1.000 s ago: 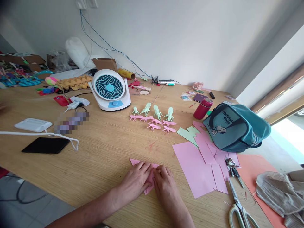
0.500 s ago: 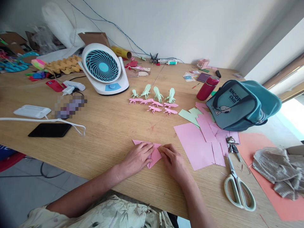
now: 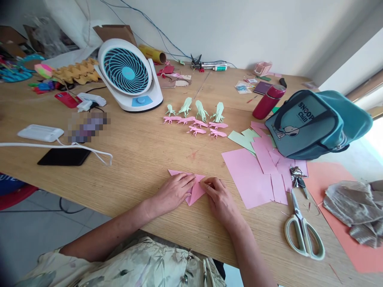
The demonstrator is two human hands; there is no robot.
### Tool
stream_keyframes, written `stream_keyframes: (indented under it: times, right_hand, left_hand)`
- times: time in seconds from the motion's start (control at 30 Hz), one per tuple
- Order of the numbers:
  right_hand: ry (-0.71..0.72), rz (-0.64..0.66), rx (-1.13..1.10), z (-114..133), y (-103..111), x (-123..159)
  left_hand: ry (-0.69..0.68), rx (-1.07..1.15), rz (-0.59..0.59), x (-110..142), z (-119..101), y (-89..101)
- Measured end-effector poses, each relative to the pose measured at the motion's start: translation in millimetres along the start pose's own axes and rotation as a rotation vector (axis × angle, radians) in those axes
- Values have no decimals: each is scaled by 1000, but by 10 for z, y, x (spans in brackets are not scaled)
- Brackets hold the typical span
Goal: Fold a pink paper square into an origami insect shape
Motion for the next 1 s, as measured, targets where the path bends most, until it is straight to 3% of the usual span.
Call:
stream_keyframes:
  times: [0.27, 1.0]
  right_hand:
    - [16, 6, 11, -18, -17, 14]
    - [26, -6, 4, -32, -40, 35]
  left_hand:
    - [-29, -12, 1, -5, -39, 25]
    - [96, 179, -32, 1, -108, 147]
Point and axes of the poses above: each hand's wrist, its own x-axis away from the middle knuckle, its own y-axis out of the back of the hand, z = x × y, the point moved 3 cm from there along -x, towards the middle knuckle, and after that the axes turned 6 degrees about y, right-handed, at the moved point
